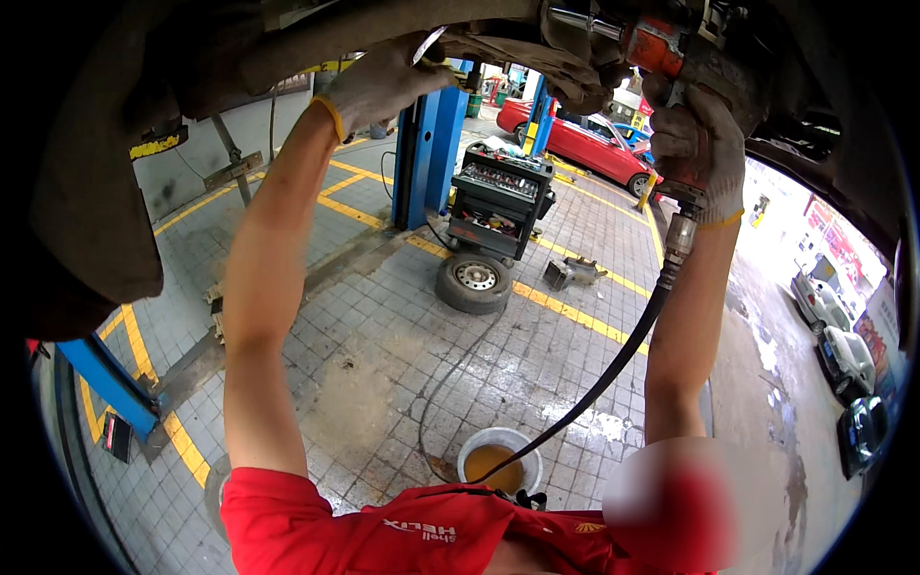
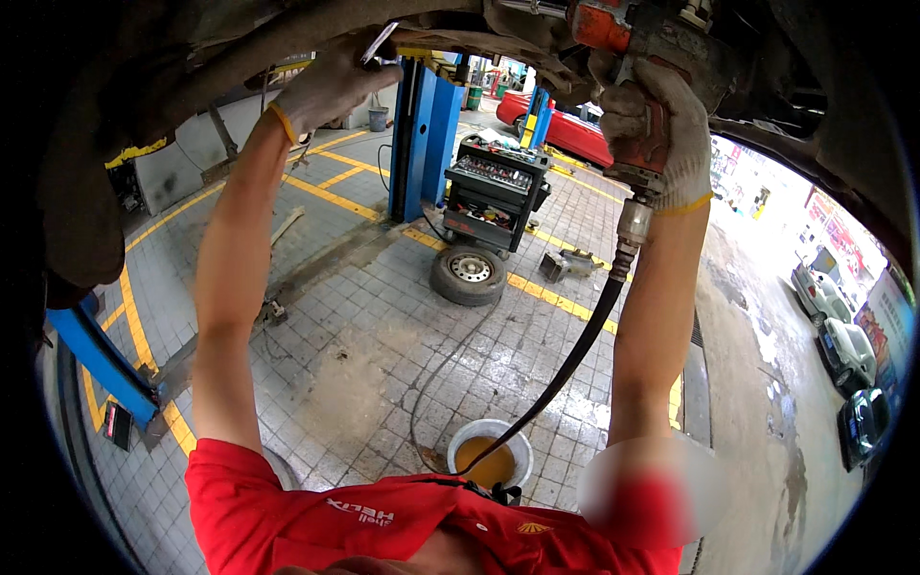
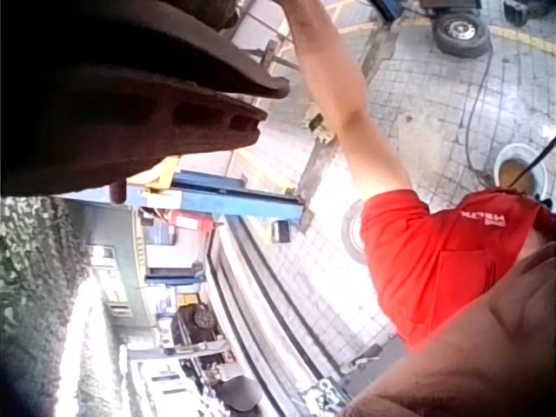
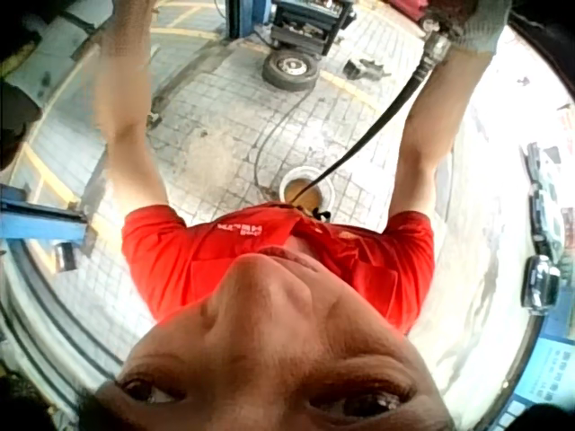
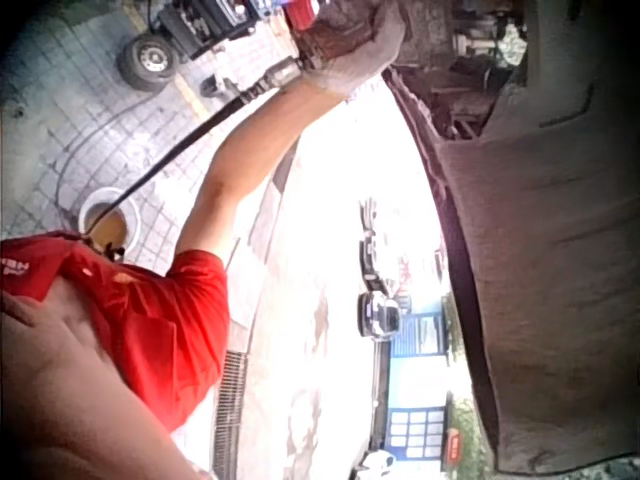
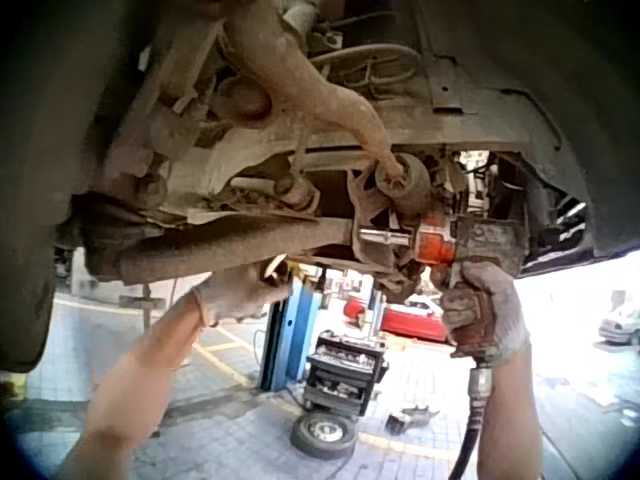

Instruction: The person selects a socket from a tool cart and attaches it to a pneumatic impact wrench. They then use the wrench to tighten bolts on the underside of a vehicle raised on a lift. The person also handles a manual wrench and a socket extension during the process.

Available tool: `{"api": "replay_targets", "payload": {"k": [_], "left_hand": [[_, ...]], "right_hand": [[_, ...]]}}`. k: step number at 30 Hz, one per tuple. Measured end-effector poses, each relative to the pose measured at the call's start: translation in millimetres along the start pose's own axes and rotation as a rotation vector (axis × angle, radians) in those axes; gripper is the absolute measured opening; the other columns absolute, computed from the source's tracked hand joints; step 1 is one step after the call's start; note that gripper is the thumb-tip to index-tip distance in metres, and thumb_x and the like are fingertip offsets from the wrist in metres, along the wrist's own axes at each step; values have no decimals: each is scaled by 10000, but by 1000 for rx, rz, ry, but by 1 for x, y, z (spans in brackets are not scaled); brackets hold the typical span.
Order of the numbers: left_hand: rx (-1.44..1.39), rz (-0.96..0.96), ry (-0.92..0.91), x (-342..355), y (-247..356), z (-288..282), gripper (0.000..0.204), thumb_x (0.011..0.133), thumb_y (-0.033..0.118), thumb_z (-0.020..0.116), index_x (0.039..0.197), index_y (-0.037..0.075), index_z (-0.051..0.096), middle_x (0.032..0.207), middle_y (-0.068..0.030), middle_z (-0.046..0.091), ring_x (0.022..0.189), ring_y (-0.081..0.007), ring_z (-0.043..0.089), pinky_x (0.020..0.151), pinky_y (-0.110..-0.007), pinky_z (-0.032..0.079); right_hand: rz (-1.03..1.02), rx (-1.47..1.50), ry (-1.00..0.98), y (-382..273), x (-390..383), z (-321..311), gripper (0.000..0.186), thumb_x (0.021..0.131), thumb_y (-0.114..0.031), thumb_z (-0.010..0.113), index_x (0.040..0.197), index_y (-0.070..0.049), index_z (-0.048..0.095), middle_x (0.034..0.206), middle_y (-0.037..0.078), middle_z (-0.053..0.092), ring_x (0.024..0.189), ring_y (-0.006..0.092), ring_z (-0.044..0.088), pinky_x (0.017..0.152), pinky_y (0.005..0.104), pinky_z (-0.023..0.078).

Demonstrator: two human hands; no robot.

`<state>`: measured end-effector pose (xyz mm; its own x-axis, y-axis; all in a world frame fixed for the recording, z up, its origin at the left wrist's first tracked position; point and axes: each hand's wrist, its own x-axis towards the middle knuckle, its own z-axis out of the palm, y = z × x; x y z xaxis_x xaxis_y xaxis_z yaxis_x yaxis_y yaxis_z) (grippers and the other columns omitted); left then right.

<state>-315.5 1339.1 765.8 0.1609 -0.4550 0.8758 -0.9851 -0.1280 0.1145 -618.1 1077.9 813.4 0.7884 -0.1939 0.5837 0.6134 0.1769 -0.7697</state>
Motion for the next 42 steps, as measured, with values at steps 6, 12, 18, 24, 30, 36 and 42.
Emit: {"api": "replay_targets", "payload": {"k": [6,12,18,24,30,36,42], "left_hand": [[-124,-290,-308,7,-3,-4,527,930,336,751,1294,-20,618,549,20,527,381,-71,448,365,-245,373],[-49,-112,-77,2,8,-5,391,905,283,739,1136,-16,635,543,8,518,403,-79,463,414,-277,420],[-62,-237,-268,6,6,-7,252,960,279,703,929,36,643,566,19,524,382,-64,417,375,-242,364],[-249,-330,-305,6,-4,11,562,908,187,706,1382,-44,511,528,10,475,375,-83,435,342,-263,415],[-392,-315,-237,2,16,17,457,913,141,689,1308,-37,544,611,31,492,408,-68,435,359,-250,382],[-216,-113,-61,8,-20,39,457,902,138,671,1303,-49,553,658,-19,513,427,-92,455,393,-263,424],[-260,-277,-299,4,18,4,490,864,164,695,1275,-60,550,645,-29,528,411,-104,469,394,-270,427]], "right_hand": [[54,140,-113,4,6,-11,547,1066,-207,593,1515,31,391,1295,187,637,665,50,465,516,204,399],[10,100,-58,8,1,5,476,1062,-158,580,1454,65,427,1042,120,616,616,39,462,508,190,420],[215,290,-278,-3,12,-19,316,1064,-110,534,1297,89,461,951,72,545,579,21,404,487,198,389],[194,302,-198,-2,3,-2,372,1057,-87,535,1352,96,401,981,68,540,589,30,404,505,206,406],[252,347,-218,-10,1,1,266,1067,-95,529,1260,63,439,967,46,525,606,28,412,512,204,411],[241,357,-213,-7,2,3,219,1064,-95,538,1230,30,469,983,52,537,605,27,406,504,201,397],[203,317,-218,-3,1,-5,191,1058,-93,544,1223,-1,512,981,74,551,607,29,403,500,209,389]]}}
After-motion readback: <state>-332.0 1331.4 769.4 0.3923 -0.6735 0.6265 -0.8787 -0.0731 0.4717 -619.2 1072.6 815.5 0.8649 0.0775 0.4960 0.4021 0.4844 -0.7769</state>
